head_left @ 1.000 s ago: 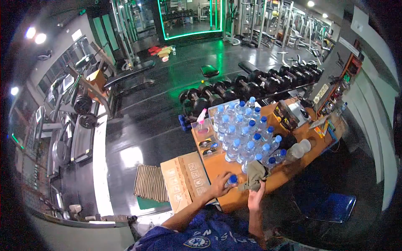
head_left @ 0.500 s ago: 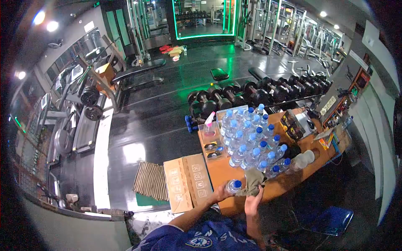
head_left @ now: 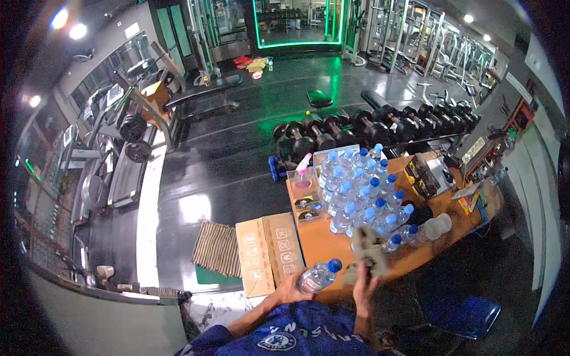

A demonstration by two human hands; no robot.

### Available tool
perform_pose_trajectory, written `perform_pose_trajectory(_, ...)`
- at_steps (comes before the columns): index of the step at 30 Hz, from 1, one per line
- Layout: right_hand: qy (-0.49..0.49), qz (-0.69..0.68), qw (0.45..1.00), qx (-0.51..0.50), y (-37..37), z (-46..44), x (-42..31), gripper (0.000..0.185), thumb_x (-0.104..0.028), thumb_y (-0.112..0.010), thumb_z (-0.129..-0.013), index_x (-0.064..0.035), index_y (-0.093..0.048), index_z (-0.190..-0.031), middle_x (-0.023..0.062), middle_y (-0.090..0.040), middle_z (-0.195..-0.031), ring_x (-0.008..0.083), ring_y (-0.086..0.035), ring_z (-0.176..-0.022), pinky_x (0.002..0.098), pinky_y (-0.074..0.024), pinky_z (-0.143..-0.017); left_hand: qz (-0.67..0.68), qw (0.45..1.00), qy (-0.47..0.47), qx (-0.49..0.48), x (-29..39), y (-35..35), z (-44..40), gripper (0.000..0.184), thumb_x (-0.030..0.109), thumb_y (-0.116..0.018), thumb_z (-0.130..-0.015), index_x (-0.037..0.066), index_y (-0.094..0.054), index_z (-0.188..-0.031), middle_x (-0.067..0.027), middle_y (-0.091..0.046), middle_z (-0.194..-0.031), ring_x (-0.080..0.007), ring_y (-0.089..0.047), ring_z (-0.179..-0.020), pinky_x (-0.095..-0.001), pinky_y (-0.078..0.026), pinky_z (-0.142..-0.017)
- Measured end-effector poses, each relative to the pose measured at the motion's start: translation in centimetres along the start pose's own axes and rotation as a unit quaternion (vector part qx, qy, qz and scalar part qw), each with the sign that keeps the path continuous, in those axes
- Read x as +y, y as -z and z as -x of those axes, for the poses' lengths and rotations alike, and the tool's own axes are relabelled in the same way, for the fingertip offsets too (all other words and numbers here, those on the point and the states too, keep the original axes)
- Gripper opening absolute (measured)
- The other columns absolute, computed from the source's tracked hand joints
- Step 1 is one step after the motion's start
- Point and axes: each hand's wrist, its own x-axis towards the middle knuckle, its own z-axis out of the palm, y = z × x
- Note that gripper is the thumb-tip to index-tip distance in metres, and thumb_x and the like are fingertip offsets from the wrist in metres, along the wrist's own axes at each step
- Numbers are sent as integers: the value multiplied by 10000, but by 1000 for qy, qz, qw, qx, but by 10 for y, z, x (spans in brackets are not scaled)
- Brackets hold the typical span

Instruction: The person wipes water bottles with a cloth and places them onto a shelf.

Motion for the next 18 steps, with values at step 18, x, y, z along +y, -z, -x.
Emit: perform_pose_trajectory(18,24,-26,985,-170,0,-12,4,426,-279,-581,-866,-9,-525,-1190,129,-516,-1261,250,-460,-1188,391,-362,-989,-36,998,25,49,48,21,11,720,316,-786,-578,6,-511,-1168,-212,-637,-987,-303,-633,-952,-391,-499,-815)
